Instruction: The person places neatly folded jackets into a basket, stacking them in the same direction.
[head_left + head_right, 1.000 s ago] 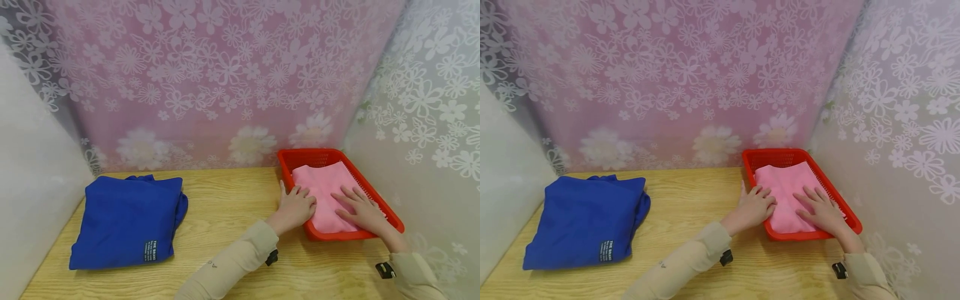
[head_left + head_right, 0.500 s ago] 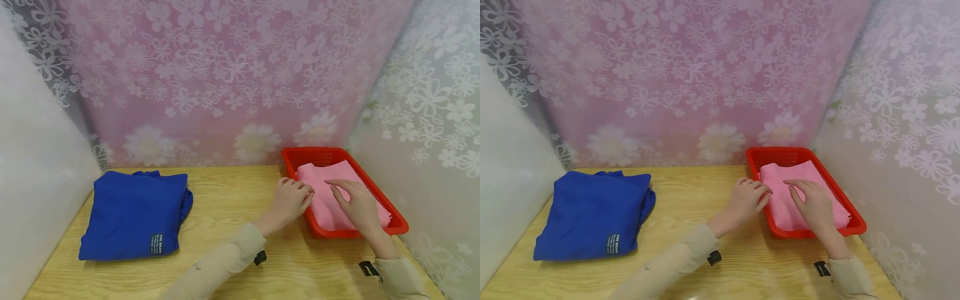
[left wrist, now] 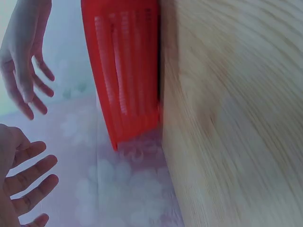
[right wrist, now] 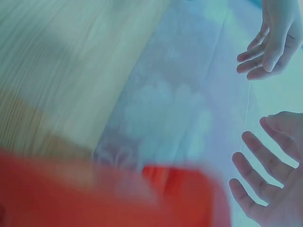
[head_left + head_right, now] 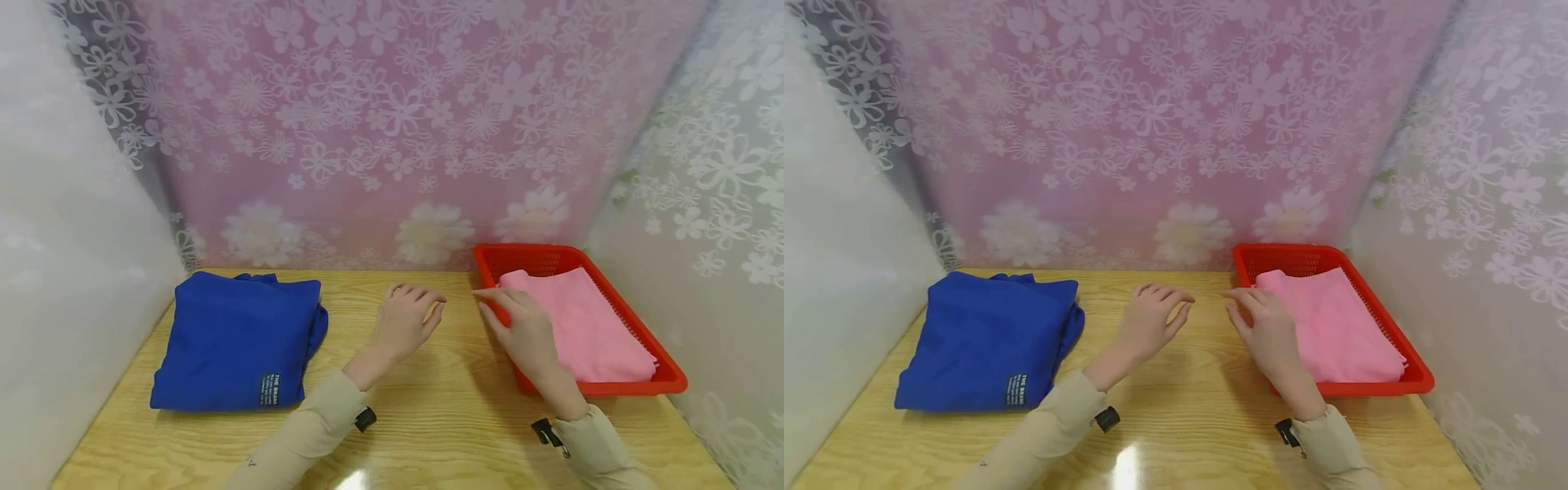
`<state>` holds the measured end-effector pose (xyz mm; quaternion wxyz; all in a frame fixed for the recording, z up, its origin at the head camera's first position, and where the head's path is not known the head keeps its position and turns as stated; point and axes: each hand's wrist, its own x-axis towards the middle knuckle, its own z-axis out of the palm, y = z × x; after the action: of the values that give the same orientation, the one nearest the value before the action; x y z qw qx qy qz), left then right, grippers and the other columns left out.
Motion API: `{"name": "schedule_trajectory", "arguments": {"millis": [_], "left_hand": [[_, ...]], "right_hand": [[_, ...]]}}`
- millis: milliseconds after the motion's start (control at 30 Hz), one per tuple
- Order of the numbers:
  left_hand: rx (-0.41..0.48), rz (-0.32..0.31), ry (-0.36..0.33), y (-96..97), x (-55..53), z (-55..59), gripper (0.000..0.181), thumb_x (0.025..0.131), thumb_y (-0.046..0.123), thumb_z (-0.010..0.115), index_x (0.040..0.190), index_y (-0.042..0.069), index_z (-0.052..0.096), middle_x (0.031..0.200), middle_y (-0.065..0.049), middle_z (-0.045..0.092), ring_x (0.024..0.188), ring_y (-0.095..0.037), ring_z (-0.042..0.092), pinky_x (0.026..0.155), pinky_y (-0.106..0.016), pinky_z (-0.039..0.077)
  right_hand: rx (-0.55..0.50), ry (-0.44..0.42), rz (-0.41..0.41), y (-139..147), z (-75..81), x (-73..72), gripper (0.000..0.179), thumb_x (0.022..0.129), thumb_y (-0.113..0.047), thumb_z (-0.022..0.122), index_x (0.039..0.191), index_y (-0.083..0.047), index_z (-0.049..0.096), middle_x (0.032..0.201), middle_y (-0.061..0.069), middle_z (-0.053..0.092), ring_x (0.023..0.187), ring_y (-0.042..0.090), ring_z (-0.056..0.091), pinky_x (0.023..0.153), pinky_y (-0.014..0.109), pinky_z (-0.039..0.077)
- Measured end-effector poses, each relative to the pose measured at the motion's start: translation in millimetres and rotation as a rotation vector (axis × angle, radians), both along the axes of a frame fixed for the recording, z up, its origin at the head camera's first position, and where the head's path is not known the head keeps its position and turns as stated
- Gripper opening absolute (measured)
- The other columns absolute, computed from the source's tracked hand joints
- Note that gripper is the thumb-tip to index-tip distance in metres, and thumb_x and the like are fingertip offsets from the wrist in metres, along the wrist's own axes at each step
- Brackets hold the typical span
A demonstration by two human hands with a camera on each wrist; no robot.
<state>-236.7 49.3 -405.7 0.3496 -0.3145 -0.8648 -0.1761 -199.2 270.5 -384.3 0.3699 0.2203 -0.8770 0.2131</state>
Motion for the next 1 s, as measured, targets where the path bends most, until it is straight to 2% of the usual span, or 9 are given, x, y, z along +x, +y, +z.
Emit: {"name": "schedule_trajectory", "arguments": {"millis": [133, 300, 433, 567, 800, 900, 1000], "left_hand": [[0.019, 0.061, -0.025, -37.7, -0.3, -2.5, 0.012, 0.099, 0.028, 0.067, 0.107, 0.024, 0.076, 0.102, 0.005, 0.075, 0.096, -0.019, 0.068, 0.097, -0.044, 0.049], [0.018, 0.147, -0.059, -84.7, 1.5, -2.2, 0.015, 0.098, 0.025, 0.069, 0.11, 0.02, 0.076, 0.106, -0.001, 0.075, 0.1, -0.024, 0.067, 0.098, -0.049, 0.049], [0.008, 0.233, -0.106, -128.6, 2.8, -2.9, 0.018, 0.099, 0.026, 0.068, 0.114, 0.019, 0.075, 0.11, -0.002, 0.075, 0.104, -0.027, 0.066, 0.102, -0.051, 0.045], [0.048, 0.31, -0.148, -174.2, 6.0, -7.7, 0.02, 0.099, 0.025, 0.067, 0.116, 0.017, 0.075, 0.111, -0.006, 0.074, 0.107, -0.031, 0.064, 0.103, -0.054, 0.042], [0.103, 0.449, -0.193, -254.4, 19.7, -20.2, 0.028, 0.096, 0.02, 0.069, 0.121, 0.008, 0.071, 0.125, -0.018, 0.068, 0.116, -0.043, 0.058, 0.104, -0.063, 0.037], [0.093, 0.485, -0.219, -285.6, 27.2, -26.1, 0.034, 0.095, 0.017, 0.07, 0.127, 0.005, 0.067, 0.134, -0.023, 0.062, 0.121, -0.047, 0.054, 0.103, -0.067, 0.036], [0.083, 0.496, -0.269, -315.0, 33.2, -30.5, 0.041, 0.096, 0.018, 0.07, 0.134, 0.003, 0.062, 0.14, -0.028, 0.055, 0.124, -0.052, 0.049, 0.101, -0.071, 0.035]], "right_hand": [[0.024, -0.038, 0.051, -29.6, -8.1, -9.2, 0.031, 0.083, -0.008, 0.083, 0.114, -0.013, 0.076, 0.107, 0.007, 0.073, 0.094, 0.029, 0.065, 0.076, 0.047, 0.057], [0.064, -0.106, 0.12, -70.2, -16.4, -18.6, 0.037, 0.085, -0.015, 0.083, 0.12, -0.015, 0.073, 0.119, 0.007, 0.07, 0.106, 0.031, 0.064, 0.083, 0.049, 0.057], [0.113, -0.204, 0.149, -104.4, -20.0, -23.2, 0.043, 0.09, -0.024, 0.08, 0.13, -0.017, 0.068, 0.131, 0.009, 0.065, 0.115, 0.033, 0.061, 0.09, 0.052, 0.055], [0.174, -0.316, 0.19, -134.6, -25.2, -25.3, 0.05, 0.095, -0.031, 0.074, 0.142, -0.02, 0.059, 0.142, 0.012, 0.056, 0.124, 0.037, 0.056, 0.097, 0.055, 0.051], [0.254, -0.414, 0.296, -180.3, -34.6, -23.3, 0.058, 0.098, -0.038, 0.068, 0.151, -0.024, 0.049, 0.155, 0.016, 0.043, 0.136, 0.041, 0.046, 0.104, 0.06, 0.044], [0.286, -0.427, 0.333, -198.6, -39.1, -24.2, 0.059, 0.099, -0.039, 0.066, 0.153, -0.024, 0.047, 0.157, 0.015, 0.04, 0.138, 0.04, 0.045, 0.105, 0.059, 0.044], [0.312, -0.434, 0.363, -216.2, -42.9, -25.7, 0.059, 0.1, -0.04, 0.065, 0.153, -0.025, 0.046, 0.159, 0.013, 0.038, 0.141, 0.037, 0.042, 0.107, 0.057, 0.043]]}}
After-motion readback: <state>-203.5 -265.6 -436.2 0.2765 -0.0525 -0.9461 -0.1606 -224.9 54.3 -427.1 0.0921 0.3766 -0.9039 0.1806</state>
